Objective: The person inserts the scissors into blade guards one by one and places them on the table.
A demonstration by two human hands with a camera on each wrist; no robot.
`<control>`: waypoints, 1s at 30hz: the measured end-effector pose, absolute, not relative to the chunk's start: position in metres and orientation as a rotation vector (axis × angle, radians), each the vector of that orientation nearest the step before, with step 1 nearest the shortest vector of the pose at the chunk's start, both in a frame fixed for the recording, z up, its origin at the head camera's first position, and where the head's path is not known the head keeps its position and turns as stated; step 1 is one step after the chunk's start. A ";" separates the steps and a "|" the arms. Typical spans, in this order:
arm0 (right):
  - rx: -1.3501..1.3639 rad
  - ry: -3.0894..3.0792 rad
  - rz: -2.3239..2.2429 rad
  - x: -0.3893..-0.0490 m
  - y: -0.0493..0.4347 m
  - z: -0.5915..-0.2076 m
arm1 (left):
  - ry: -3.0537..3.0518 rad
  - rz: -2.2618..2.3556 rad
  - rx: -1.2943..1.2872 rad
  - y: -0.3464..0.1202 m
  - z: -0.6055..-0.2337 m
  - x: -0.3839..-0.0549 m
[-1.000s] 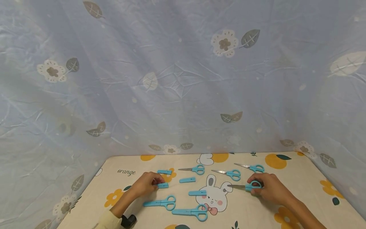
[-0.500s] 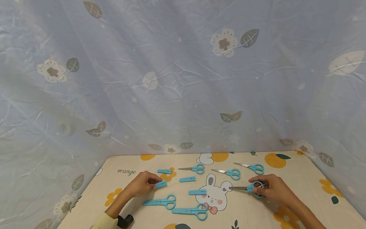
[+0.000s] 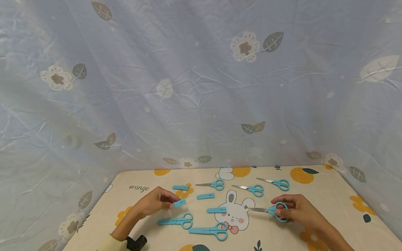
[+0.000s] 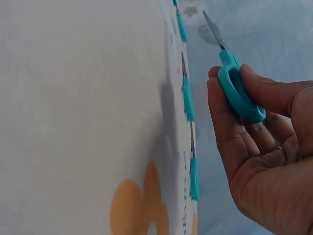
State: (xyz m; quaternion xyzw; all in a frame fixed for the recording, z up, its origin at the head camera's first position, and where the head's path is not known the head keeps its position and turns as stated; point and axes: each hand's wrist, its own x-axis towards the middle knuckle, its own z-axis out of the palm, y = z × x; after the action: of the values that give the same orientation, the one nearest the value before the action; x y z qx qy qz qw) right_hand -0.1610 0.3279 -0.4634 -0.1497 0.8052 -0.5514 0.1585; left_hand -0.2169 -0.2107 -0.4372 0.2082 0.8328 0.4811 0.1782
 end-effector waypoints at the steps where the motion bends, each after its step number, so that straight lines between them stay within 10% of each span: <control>1: -0.434 2.274 -1.593 -0.160 0.326 -0.463 | 2.328 1.374 0.585 -0.210 -0.436 -0.217; 30: -0.381 1.896 -1.769 -0.149 0.285 -0.472 | 2.030 1.447 0.541 -0.178 -0.428 -0.210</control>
State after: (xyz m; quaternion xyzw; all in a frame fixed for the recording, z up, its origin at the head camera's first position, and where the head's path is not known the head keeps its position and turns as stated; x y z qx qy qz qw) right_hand -0.1491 0.2845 -0.4719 -0.1404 0.6991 -0.6522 0.2572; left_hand -0.2100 -0.1778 -0.4284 0.2028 0.7615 0.5426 0.2909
